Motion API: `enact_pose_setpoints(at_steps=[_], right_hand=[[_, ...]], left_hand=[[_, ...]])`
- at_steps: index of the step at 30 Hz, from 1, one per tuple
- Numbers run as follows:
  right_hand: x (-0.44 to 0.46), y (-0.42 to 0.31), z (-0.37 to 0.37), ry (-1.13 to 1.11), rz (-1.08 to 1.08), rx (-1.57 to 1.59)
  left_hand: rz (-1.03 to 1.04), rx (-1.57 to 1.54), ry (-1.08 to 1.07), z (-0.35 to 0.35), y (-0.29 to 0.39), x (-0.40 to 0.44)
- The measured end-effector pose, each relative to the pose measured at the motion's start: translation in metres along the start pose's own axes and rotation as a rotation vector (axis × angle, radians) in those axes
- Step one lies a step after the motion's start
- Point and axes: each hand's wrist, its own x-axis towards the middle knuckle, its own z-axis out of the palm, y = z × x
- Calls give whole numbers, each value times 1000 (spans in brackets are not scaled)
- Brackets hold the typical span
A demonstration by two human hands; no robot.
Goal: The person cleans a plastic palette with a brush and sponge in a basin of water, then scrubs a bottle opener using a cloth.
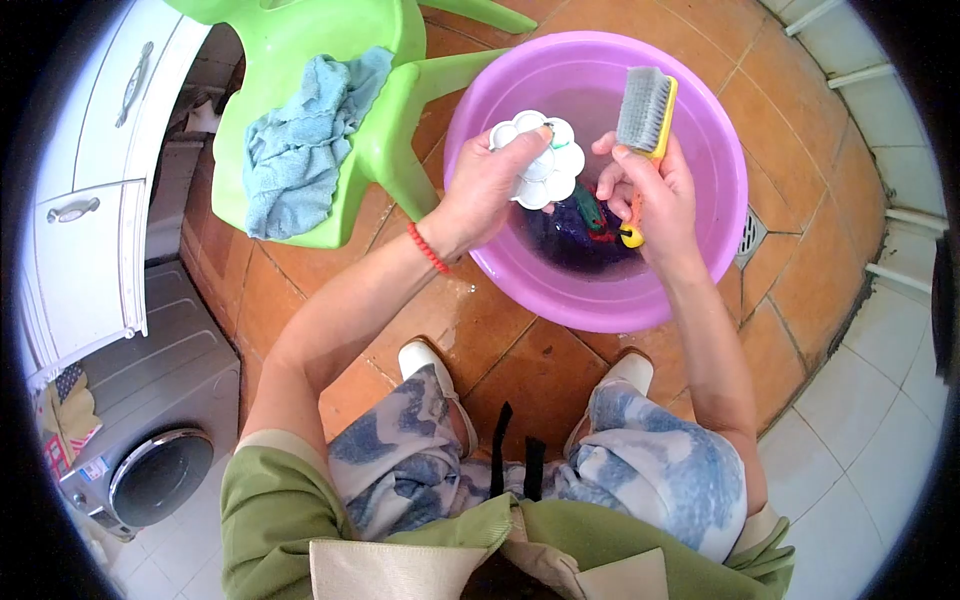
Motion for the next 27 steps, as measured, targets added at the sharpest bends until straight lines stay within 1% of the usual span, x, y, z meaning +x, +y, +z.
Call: enact_pose_setpoints(at_steps=[6, 9, 11, 15, 17, 18, 20, 21, 24, 27], right_hand=[[-1, 0, -3, -10, 9, -3], [1, -2, -4, 2, 1, -26], [2, -3, -5, 30, -20, -41], [6, -2, -9, 40, -133, -201], [9, 0, -6, 40, -203, -295], [11, 0, -5, 9, -204, -338], [12, 1, -1, -53, -207, -423], [12, 1, 2, -58, -174, -468], [14, 13, 0, -89, -189, -556], [13, 10, 1, -65, -166, -616]], left_hand=[[50, -120, -68, -5, -8, 4], [17, -177, -162, -10, -6, 4], [24, -149, -148, -10, -3, 2], [5, -70, -163, -15, -3, 3], [-12, 2, -145, -14, -3, 2], [-20, 39, -137, -14, -3, 2], [58, 138, -158, -14, -7, 2], [97, 188, -168, -12, -7, 2], [198, 408, -162, -4, -3, -1], [240, 596, -153, -4, -1, -3]])
